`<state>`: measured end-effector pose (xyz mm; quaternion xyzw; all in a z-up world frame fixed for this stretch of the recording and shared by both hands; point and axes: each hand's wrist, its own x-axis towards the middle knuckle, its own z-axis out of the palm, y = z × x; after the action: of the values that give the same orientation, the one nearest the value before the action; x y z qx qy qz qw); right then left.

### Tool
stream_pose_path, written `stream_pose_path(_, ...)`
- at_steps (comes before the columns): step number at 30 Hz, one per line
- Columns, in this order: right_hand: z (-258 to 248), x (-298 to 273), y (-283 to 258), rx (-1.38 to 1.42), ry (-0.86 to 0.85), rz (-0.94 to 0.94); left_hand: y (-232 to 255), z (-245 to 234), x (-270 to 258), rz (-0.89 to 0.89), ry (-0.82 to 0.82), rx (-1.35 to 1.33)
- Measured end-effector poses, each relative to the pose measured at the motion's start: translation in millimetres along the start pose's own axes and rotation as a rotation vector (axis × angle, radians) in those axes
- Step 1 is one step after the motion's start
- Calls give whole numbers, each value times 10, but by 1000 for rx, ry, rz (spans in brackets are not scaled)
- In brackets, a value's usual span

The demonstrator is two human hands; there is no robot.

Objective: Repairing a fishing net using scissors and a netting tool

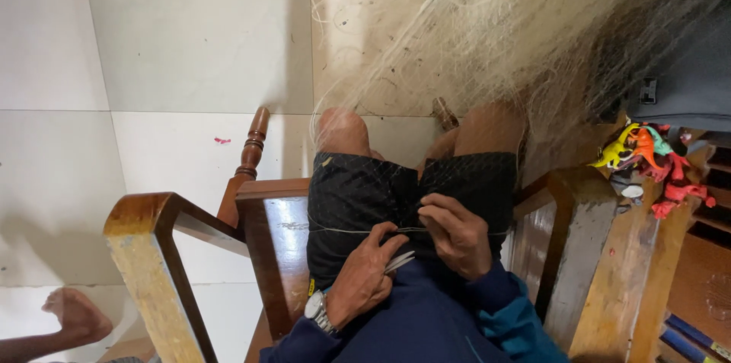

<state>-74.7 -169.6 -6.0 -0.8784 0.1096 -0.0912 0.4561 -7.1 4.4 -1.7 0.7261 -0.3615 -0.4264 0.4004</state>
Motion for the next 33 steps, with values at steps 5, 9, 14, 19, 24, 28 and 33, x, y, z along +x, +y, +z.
stream_pose_path(5,-141,-104,37,-72,121,79,-23,30,-58,40,26,-13)
stream_pose_path(9,-188,-214,127,-85,95,216,-41,35,-96,67,44,-28)
stream_pose_path(14,-90,-296,199,-24,-140,329,-69,60,-121,92,30,-14)
stream_pose_path(19,29,-363,330,-115,-424,367,-26,-9,-167,69,25,-22)
stream_pose_path(24,32,-393,312,-131,-420,216,-42,-61,-237,-17,35,-45)
stream_pose_path(28,-59,-397,263,-100,-422,242,-77,0,-245,-58,21,25)
stream_pose_path(33,-126,-516,275,-82,-448,269,-76,48,-167,-82,-10,76)
